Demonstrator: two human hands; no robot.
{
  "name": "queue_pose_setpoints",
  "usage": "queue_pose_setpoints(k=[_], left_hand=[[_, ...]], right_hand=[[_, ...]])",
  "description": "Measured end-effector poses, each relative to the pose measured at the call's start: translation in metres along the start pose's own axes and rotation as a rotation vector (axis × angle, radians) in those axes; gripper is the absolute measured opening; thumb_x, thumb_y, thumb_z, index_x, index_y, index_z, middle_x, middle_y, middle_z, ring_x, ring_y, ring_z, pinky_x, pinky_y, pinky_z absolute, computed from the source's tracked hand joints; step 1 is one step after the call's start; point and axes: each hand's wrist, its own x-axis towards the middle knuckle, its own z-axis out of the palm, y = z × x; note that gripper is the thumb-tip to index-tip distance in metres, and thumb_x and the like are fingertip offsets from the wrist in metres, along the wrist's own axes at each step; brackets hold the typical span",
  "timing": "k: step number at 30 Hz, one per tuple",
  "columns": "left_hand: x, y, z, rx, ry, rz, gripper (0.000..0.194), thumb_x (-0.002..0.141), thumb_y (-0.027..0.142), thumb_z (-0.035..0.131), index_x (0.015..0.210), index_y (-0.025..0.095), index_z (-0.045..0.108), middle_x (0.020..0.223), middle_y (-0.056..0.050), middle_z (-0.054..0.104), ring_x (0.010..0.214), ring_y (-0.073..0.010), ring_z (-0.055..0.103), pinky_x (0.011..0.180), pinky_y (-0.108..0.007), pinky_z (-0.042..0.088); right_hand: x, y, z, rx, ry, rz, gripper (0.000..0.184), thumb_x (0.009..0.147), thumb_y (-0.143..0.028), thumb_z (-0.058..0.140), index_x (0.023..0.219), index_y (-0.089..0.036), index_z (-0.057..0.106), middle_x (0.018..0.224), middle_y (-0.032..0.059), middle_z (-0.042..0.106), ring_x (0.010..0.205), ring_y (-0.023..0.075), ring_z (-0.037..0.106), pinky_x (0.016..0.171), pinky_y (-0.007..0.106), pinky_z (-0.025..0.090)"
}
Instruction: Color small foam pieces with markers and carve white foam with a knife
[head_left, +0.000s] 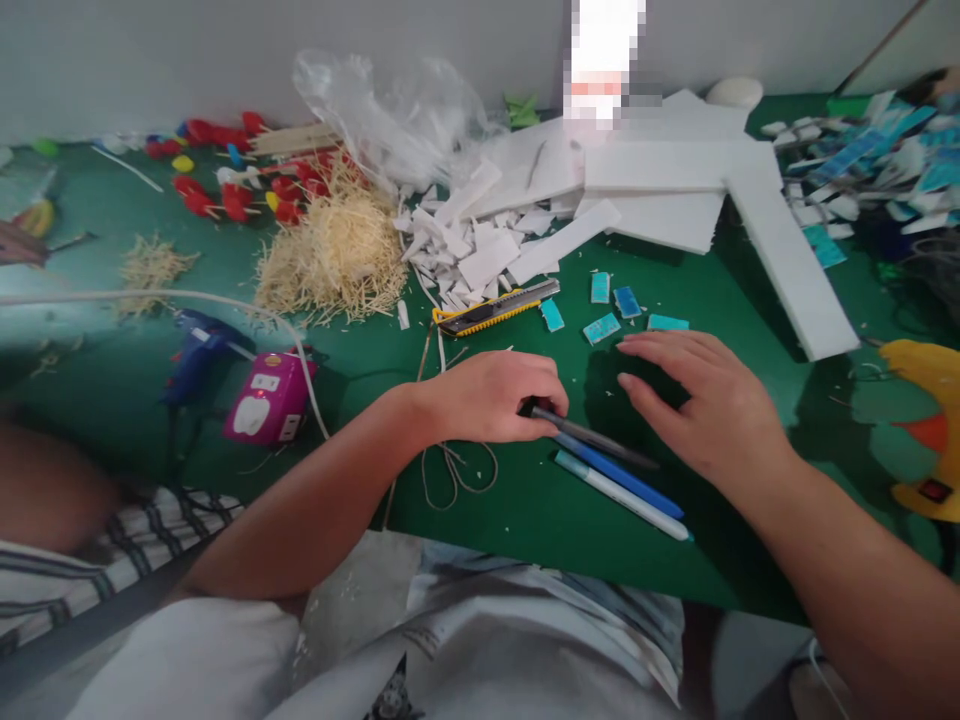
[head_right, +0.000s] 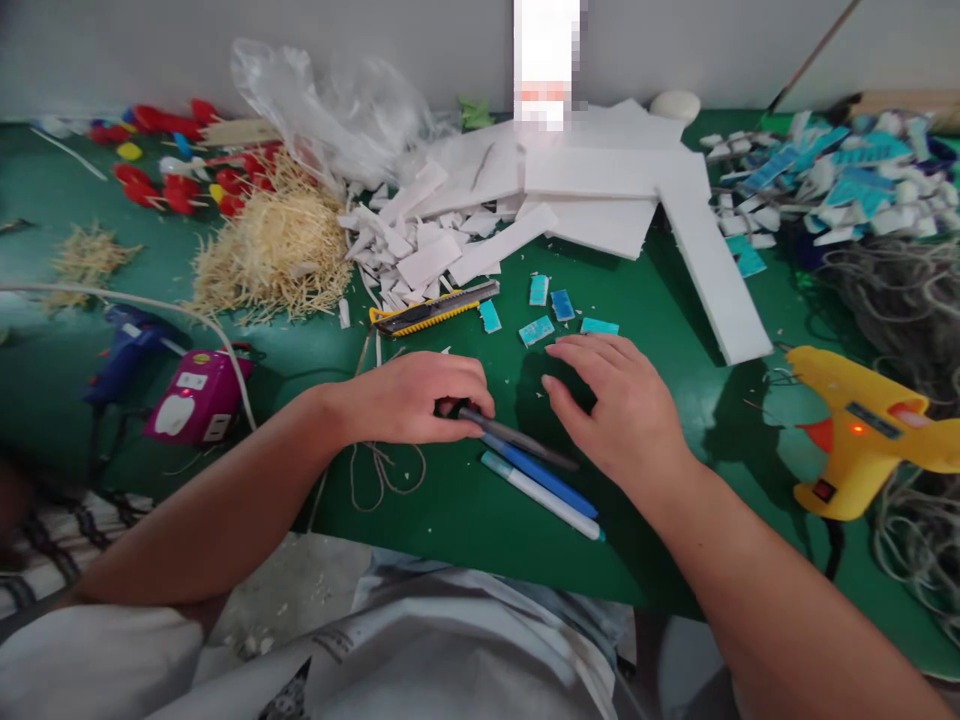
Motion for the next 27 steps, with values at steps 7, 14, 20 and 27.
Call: queue_pose_setpoints(k=[7,14,20,27], left_hand=[[-0.001,0.001,0.001,0.019,0.016,0.001,0.005,0.096,0.023,0.078,0.1,0.019,0.08,0.094,-0.001,0.072,0.082,-0.0133,0.065,0.075,-0.024,0.045],[-0.007,-0.003,-0.006,0.35,0.412,-0.116,0.015,0.103,0.031,0.07,0.105,0.02,0.079,0.101,-0.004,0.075,0.091,-0.0186,0.07,0.082,-0.029,0.052],[-0.01,-0.011,-0.018,0.743,0.528,-0.508,0.015,0.095,0.02,0.073,0.108,0.02,0.079,0.11,-0.01,0.077,0.112,-0.0324,0.069,0.094,-0.044,0.056],[-0.003,-0.013,-0.014,0.71,0.507,-0.536,0.021,0.095,0.021,0.073,0.115,0.018,0.079,0.114,-0.012,0.077,0.112,-0.0338,0.07,0.096,-0.047,0.057]], right_hand=[[0.004,-0.003,-0.001,-0.032,0.032,-0.015,0.022,0.104,-0.03,0.063,0.113,-0.02,0.08,0.11,0.0115,0.086,0.101,0.0278,0.082,0.088,0.044,0.068],[0.005,0.006,-0.003,-0.091,0.06,0.123,0.031,0.103,-0.039,0.063,0.122,-0.022,0.079,0.132,0.0174,0.081,0.125,0.0348,0.077,0.112,0.059,0.06],[0.028,0.003,-0.035,-0.48,0.018,0.567,0.074,0.091,-0.045,0.077,0.149,-0.002,0.064,0.163,0.0368,0.053,0.146,0.0556,0.059,0.123,0.079,0.04],[0.057,-0.001,-0.052,-0.502,-0.244,0.969,0.082,0.098,-0.031,0.068,0.165,0.007,0.039,0.17,0.0399,0.041,0.157,0.051,0.048,0.129,0.067,0.036]])
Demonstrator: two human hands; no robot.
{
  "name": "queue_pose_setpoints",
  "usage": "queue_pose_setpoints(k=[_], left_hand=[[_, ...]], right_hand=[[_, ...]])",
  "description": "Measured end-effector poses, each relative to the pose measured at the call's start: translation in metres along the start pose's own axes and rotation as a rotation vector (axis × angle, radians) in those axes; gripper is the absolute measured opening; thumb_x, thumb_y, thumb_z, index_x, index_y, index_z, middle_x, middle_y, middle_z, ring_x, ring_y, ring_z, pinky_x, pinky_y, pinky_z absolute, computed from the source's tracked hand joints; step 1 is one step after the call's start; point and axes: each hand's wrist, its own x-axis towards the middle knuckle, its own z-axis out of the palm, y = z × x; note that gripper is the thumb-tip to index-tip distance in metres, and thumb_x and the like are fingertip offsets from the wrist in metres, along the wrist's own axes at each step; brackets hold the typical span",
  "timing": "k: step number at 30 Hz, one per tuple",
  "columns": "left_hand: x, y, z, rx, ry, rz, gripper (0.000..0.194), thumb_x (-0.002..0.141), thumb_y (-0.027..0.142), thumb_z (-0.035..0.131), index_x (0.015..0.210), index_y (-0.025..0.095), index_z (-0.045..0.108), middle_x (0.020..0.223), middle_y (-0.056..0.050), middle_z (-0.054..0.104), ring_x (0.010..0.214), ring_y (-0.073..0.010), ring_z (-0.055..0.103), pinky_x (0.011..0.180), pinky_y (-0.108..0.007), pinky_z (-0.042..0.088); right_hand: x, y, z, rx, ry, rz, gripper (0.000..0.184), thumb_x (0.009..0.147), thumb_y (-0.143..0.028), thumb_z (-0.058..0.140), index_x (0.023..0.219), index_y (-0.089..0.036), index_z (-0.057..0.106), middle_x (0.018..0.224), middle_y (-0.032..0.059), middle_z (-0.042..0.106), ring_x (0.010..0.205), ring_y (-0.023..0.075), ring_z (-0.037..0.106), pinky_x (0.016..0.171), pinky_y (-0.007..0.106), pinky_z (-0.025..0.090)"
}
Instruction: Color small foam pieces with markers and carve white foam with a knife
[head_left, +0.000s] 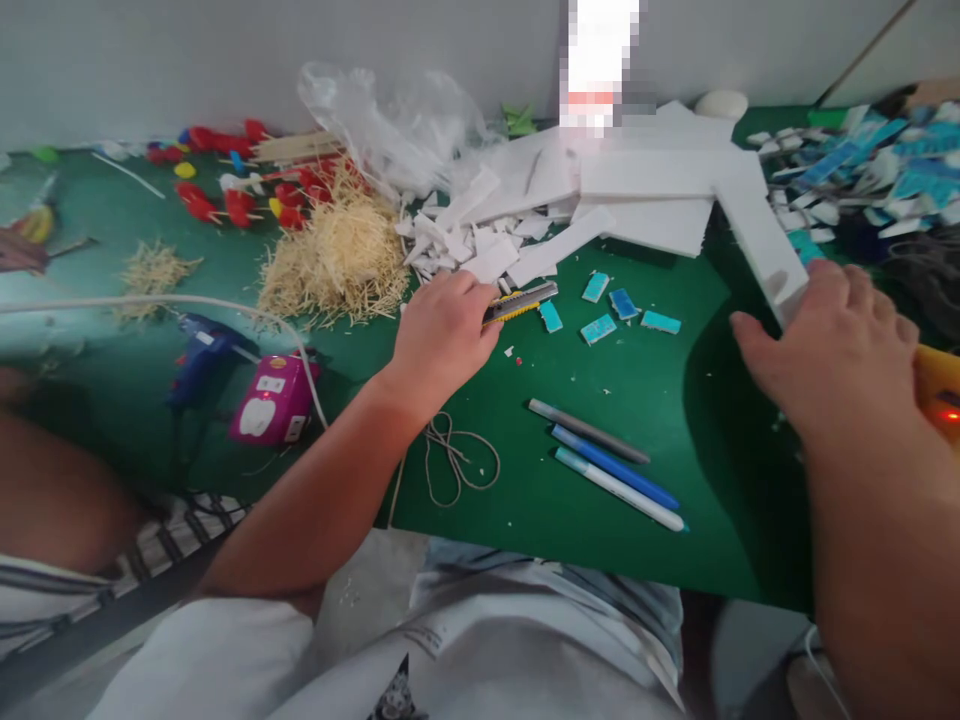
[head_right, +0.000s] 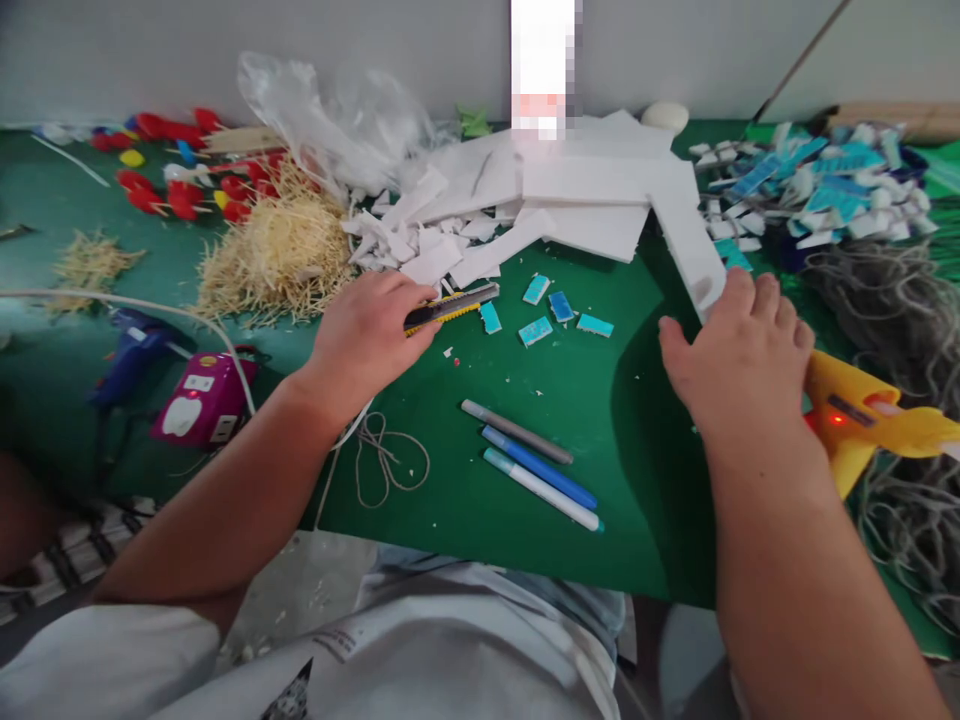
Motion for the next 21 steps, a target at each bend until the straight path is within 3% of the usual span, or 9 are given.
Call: queue_pose_setpoints(k=[5,10,13,17,21], left_hand=[[-0.005,-0.001,0.005,-0.144,0.066,0.145,0.023,0.102,0.025,0.066,0.121,0.019,0.078,0.118,-0.011,0.078,0.114,-0.0295,0.071,0.1,-0.042,0.058],[-0.009,-0.001,0.003,-0.217,0.225,0.174,0.023,0.106,0.026,0.06,0.123,0.021,0.074,0.122,-0.009,0.078,0.117,-0.0268,0.072,0.106,-0.043,0.057],[-0.011,0.0,0.002,-0.308,0.296,0.135,0.03,0.107,0.028,0.059,0.134,0.02,0.069,0.133,-0.011,0.076,0.119,-0.0236,0.072,0.108,-0.04,0.057],[-0.012,0.001,0.007,-0.588,0.173,0.224,0.048,0.103,0.039,0.07,0.146,0.019,0.061,0.134,-0.011,0.075,0.108,-0.0186,0.074,0.096,-0.032,0.061],[-0.014,0.004,0.008,-0.648,0.077,0.295,0.063,0.095,0.042,0.082,0.148,0.02,0.06,0.134,-0.01,0.074,0.097,-0.016,0.072,0.091,-0.031,0.062]], right_hand=[[0.003,-0.005,-0.005,-0.01,-0.045,0.071,0.079,0.098,-0.024,0.061,0.169,0.001,0.035,0.162,0.0366,0.052,0.152,0.0482,0.054,0.122,0.063,0.044],[0.003,0.008,-0.002,0.095,0.174,0.006,0.082,0.085,-0.021,0.061,0.163,-0.003,0.046,0.153,0.0319,0.062,0.148,0.0483,0.056,0.119,0.068,0.045],[0.008,0.024,0.014,0.175,0.34,-0.319,0.065,0.086,-0.027,0.058,0.149,-0.011,0.064,0.14,0.0252,0.073,0.136,0.0431,0.067,0.124,0.071,0.04],[0.017,0.041,0.043,0.258,0.267,-0.778,0.05,0.089,-0.024,0.058,0.136,-0.023,0.074,0.131,0.0175,0.081,0.122,0.0358,0.077,0.115,0.063,0.054],[0.025,0.053,0.051,0.27,0.209,-1.007,0.049,0.087,-0.02,0.058,0.132,-0.023,0.077,0.126,0.0165,0.082,0.115,0.0363,0.079,0.099,0.058,0.064]])
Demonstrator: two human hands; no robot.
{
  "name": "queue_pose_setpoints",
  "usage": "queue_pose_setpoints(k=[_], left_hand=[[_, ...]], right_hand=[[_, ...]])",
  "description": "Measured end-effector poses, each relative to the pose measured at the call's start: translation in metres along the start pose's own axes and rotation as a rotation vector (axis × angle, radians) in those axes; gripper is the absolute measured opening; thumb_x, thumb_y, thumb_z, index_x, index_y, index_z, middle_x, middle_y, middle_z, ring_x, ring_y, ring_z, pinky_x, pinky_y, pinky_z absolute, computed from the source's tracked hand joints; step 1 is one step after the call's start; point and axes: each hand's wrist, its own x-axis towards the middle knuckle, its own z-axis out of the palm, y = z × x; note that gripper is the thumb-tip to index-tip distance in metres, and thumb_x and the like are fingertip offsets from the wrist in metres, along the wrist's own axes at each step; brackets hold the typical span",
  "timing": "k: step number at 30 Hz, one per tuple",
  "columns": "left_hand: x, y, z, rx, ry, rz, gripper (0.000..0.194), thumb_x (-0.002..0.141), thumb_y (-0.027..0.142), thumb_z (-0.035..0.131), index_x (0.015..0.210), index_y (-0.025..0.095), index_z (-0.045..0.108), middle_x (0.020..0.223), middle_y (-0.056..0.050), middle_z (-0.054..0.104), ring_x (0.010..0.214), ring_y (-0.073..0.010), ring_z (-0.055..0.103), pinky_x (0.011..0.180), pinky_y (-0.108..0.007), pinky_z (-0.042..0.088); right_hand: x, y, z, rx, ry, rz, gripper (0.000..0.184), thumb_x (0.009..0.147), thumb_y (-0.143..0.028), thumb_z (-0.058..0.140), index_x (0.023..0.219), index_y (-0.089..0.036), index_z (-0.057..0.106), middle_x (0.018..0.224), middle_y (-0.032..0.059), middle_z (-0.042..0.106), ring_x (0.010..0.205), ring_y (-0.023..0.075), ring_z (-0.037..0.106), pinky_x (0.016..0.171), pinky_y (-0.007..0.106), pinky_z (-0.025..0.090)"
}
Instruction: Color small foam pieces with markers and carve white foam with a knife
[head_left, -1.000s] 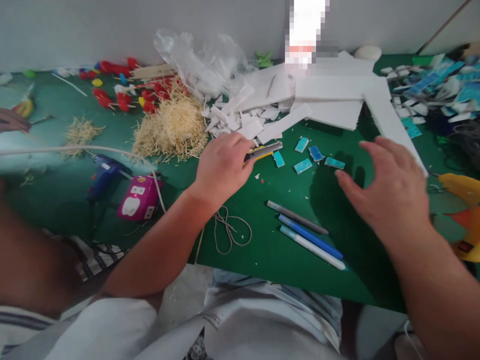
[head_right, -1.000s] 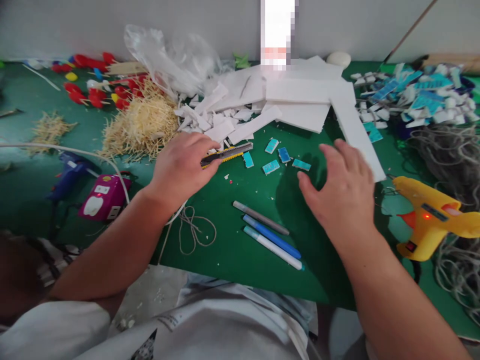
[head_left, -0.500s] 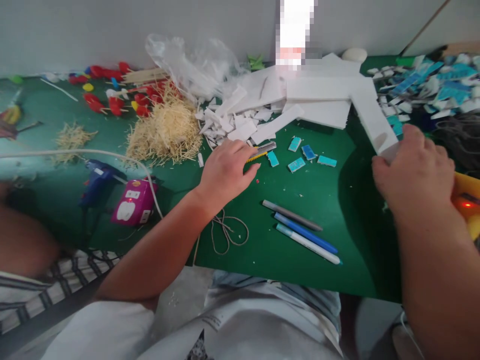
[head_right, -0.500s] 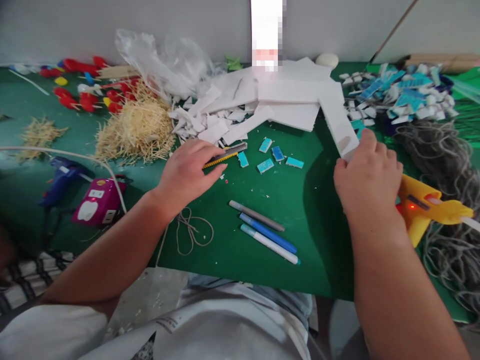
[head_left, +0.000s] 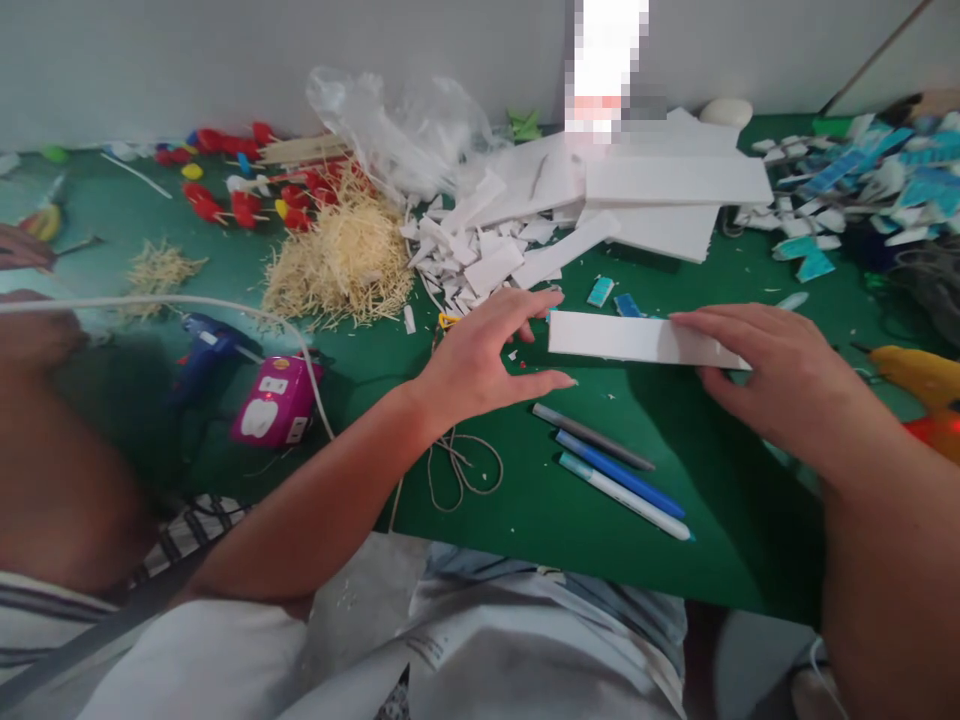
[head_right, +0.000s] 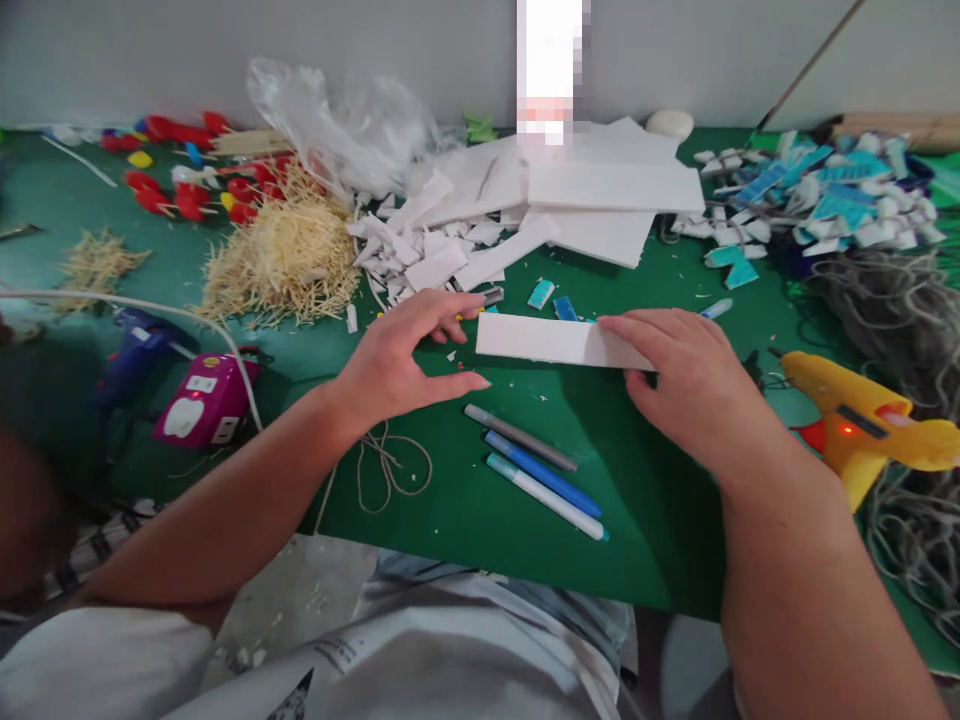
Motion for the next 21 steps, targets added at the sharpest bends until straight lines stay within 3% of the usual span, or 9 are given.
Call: queue_pose_setpoints(k=[2,4,9,14,16,18,21], left_hand=[[0.001,0.004,-0.002,0.065,-0.028,-0.021,0.063,0.094,0.038,0.083,0.15,0.019,0.06,0.138,-0.011,0.07,0.1,-0.0172,0.071,0.093,-0.033,0.062],[0.002,0.007,-0.004,0.124,-0.08,-0.028,0.06,0.094,0.036,0.083,0.148,0.02,0.062,0.139,-0.011,0.069,0.109,-0.0204,0.071,0.097,-0.034,0.061],[0.002,0.005,0.002,0.24,-0.273,0.104,0.032,0.098,0.035,0.08,0.126,0.02,0.076,0.12,-0.008,0.077,0.112,-0.0233,0.075,0.098,-0.033,0.058],[0.001,0.003,0.005,0.254,-0.25,0.147,0.033,0.102,0.039,0.073,0.128,0.019,0.076,0.124,-0.01,0.078,0.115,-0.0239,0.075,0.101,-0.034,0.057],[0.002,0.004,-0.001,0.314,-0.176,0.103,0.034,0.104,0.041,0.07,0.128,0.019,0.076,0.126,-0.011,0.078,0.116,-0.0256,0.074,0.101,-0.036,0.057],[0.005,0.005,-0.008,0.445,-0.092,-0.025,0.029,0.105,0.035,0.066,0.127,0.019,0.077,0.126,-0.012,0.078,0.116,-0.0283,0.074,0.099,-0.039,0.057],[0.008,0.005,-0.016,0.603,-0.115,-0.244,0.026,0.099,0.025,0.069,0.121,0.018,0.077,0.121,-0.014,0.077,0.116,-0.0345,0.072,0.099,-0.045,0.056]], right_hand=[[-0.002,0.004,-0.005,0.06,-0.061,-0.139,0.05,0.09,-0.023,0.059,0.136,-0.024,0.077,0.123,0.0155,0.082,0.109,0.034,0.08,0.092,0.054,0.066],[-0.005,0.007,-0.008,0.085,-0.108,-0.186,0.049,0.091,-0.025,0.059,0.137,-0.024,0.076,0.121,0.0151,0.082,0.105,0.0323,0.079,0.085,0.049,0.067],[-0.013,0.004,-0.003,0.115,-0.123,-0.149,0.045,0.089,-0.028,0.06,0.13,-0.024,0.079,0.12,0.0145,0.081,0.105,0.033,0.079,0.085,0.05,0.068],[-0.011,-0.014,-0.006,0.139,-0.11,-0.108,0.044,0.094,-0.046,0.07,0.135,-0.029,0.077,0.128,0.0118,0.079,0.112,0.0323,0.077,0.092,0.05,0.067],[-0.008,-0.025,-0.007,0.159,-0.079,-0.081,0.041,0.097,-0.048,0.069,0.134,-0.031,0.077,0.126,0.0103,0.08,0.111,0.0319,0.077,0.092,0.05,0.066],[-0.005,-0.035,-0.004,0.163,-0.02,-0.103,0.037,0.1,-0.047,0.068,0.13,-0.029,0.078,0.122,0.0099,0.08,0.108,0.0302,0.077,0.09,0.048,0.066],[-0.002,-0.044,0.003,0.161,-0.059,-0.192,0.035,0.101,-0.043,0.068,0.129,-0.023,0.078,0.119,0.0118,0.08,0.104,0.0283,0.077,0.085,0.044,0.066]])
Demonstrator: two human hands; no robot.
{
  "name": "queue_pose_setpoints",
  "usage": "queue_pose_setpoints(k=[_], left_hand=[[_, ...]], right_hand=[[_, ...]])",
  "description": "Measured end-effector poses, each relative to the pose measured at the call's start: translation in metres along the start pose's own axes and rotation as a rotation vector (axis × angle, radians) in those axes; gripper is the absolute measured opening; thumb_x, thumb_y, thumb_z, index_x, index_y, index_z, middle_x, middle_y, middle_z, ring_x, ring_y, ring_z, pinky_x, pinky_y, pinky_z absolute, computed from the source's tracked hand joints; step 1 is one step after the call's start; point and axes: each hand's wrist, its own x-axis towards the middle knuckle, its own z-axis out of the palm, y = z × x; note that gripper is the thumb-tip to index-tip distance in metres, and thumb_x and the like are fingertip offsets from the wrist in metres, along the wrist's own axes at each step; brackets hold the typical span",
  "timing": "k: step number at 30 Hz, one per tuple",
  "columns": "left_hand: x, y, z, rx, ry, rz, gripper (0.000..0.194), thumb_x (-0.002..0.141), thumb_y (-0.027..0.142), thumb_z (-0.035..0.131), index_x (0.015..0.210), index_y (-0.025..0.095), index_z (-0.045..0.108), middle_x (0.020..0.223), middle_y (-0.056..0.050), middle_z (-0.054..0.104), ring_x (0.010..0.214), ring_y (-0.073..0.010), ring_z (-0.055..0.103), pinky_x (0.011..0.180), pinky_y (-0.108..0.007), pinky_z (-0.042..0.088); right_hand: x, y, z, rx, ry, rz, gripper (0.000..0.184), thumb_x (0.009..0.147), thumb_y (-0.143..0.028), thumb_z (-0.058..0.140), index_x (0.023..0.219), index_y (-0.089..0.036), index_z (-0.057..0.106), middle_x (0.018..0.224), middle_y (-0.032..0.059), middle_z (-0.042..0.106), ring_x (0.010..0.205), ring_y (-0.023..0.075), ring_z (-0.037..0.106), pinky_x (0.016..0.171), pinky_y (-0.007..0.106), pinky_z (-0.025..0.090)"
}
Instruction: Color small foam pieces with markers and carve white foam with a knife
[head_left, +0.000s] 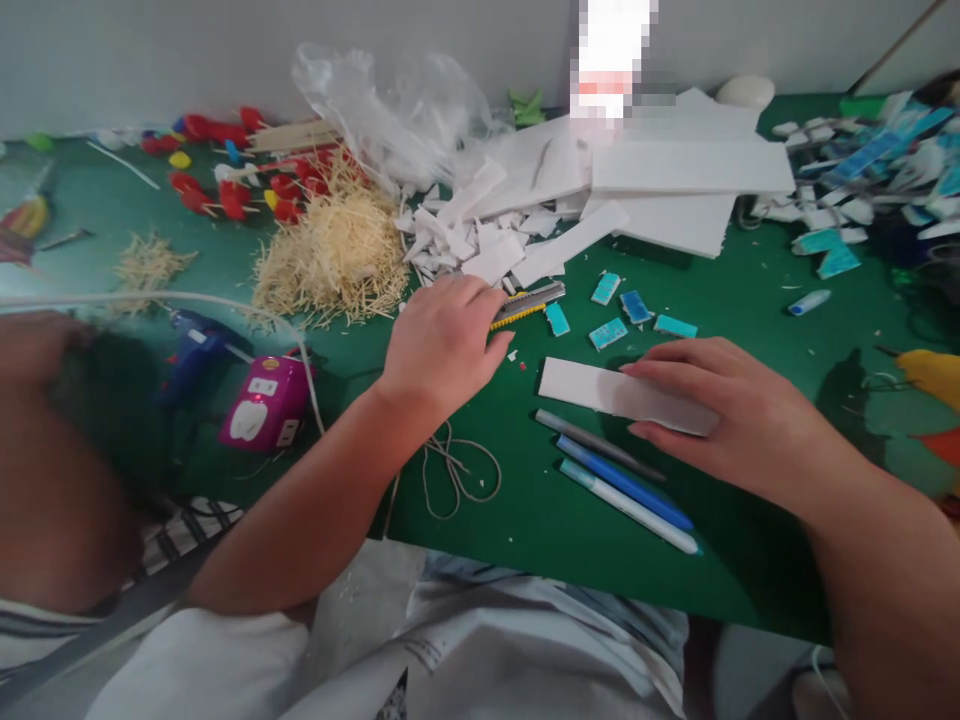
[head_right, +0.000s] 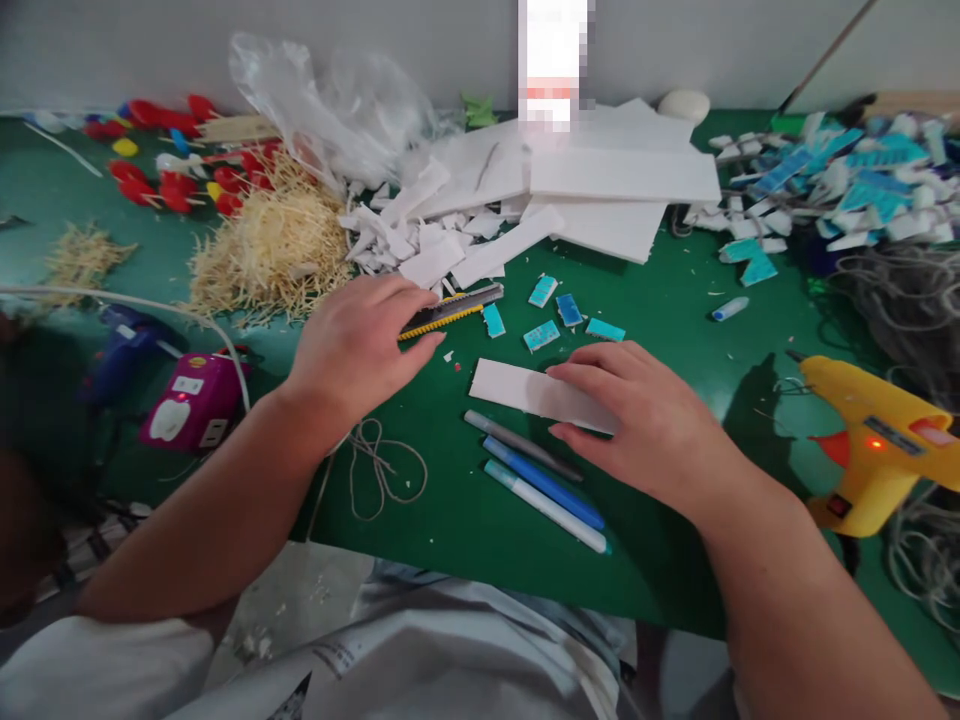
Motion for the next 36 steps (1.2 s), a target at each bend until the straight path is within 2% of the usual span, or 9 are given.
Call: queue_pose_setpoints(k=[4,9,12,17,22,27,32,34,36], left_hand=[[0.004,-0.003,0.003,0.05,-0.084,-0.033,0.027,0.096,0.019,0.067,0.121,0.017,0.077,0.119,-0.015,0.075,0.116,-0.0365,0.069,0.098,-0.047,0.056],[0.006,-0.001,0.006,0.044,-0.099,-0.066,0.033,0.095,0.013,0.061,0.123,0.015,0.077,0.119,-0.015,0.073,0.114,-0.0336,0.07,0.096,-0.043,0.057],[0.006,0.001,0.005,0.06,-0.123,-0.101,0.039,0.094,0.013,0.058,0.128,0.015,0.076,0.121,-0.015,0.072,0.104,-0.0316,0.073,0.087,-0.041,0.058],[0.004,-0.002,0.01,0.04,-0.029,-0.046,0.045,0.091,0.008,0.057,0.132,0.016,0.074,0.117,-0.013,0.07,0.103,-0.0272,0.07,0.088,-0.036,0.06],[0.001,-0.007,0.015,-0.024,0.089,-0.057,0.03,0.091,0.009,0.058,0.113,0.02,0.074,0.117,-0.011,0.067,0.102,-0.0255,0.07,0.088,-0.036,0.061],[0.001,-0.005,0.01,-0.108,0.174,-0.062,0.028,0.1,0.016,0.058,0.125,0.023,0.068,0.12,-0.01,0.066,0.111,-0.0257,0.069,0.096,-0.037,0.061],[-0.001,-0.001,0.007,-0.169,0.221,-0.006,0.025,0.104,0.02,0.054,0.127,0.024,0.064,0.121,-0.01,0.071,0.116,-0.0249,0.069,0.104,-0.038,0.059],[-0.002,0.0,0.009,-0.179,0.221,0.009,0.025,0.106,0.022,0.052,0.127,0.023,0.064,0.119,-0.009,0.073,0.113,-0.024,0.07,0.101,-0.036,0.058],[-0.004,0.001,0.012,-0.194,0.226,0.014,0.025,0.106,0.024,0.051,0.127,0.022,0.065,0.115,-0.009,0.074,0.11,-0.0231,0.071,0.098,-0.035,0.058]], right_hand=[[0.001,0.001,0.007,0.035,-0.057,0.011,0.034,0.1,-0.038,0.069,0.129,-0.024,0.079,0.118,0.012,0.079,0.103,0.0285,0.076,0.086,0.045,0.066],[0.002,0.001,0.01,0.006,-0.036,0.006,0.031,0.1,-0.034,0.068,0.127,-0.022,0.078,0.115,0.0114,0.079,0.1,0.0268,0.076,0.082,0.042,0.065],[0.004,-0.004,0.008,-0.014,-0.005,0.012,0.031,0.101,-0.036,0.068,0.127,-0.022,0.076,0.115,0.0118,0.08,0.1,0.0277,0.076,0.083,0.043,0.066],[0.01,-0.024,-0.003,0.1,0.081,-0.079,0.024,0.102,-0.033,0.07,0.125,-0.026,0.075,0.109,0.0076,0.082,0.092,0.0222,0.078,0.077,0.036,0.065],[0.009,-0.041,0.0,0.165,-0.048,-0.183,0.022,0.106,-0.03,0.064,0.118,-0.019,0.079,0.105,0.0103,0.083,0.085,0.0195,0.079,0.07,0.03,0.064],[0.006,-0.046,0.01,0.171,-0.15,-0.202,0.027,0.107,-0.027,0.059,0.122,-0.016,0.079,0.102,0.0107,0.083,0.08,0.0199,0.079,0.064,0.032,0.062],[0.008,-0.05,0.006,0.284,-0.214,-0.208,0.026,0.106,-0.027,0.058,0.118,-0.017,0.079,0.095,0.0075,0.082,0.077,0.0167,0.076,0.065,0.03,0.06],[0.009,-0.05,0.004,0.303,-0.202,-0.217,0.025,0.107,-0.029,0.058,0.115,-0.018,0.079,0.091,0.0063,0.081,0.074,0.0155,0.075,0.063,0.029,0.059],[0.009,-0.048,0.003,0.284,-0.105,-0.226,0.023,0.109,-0.028,0.057,0.112,-0.019,0.078,0.091,0.0062,0.082,0.075,0.015,0.076,0.066,0.028,0.06]])
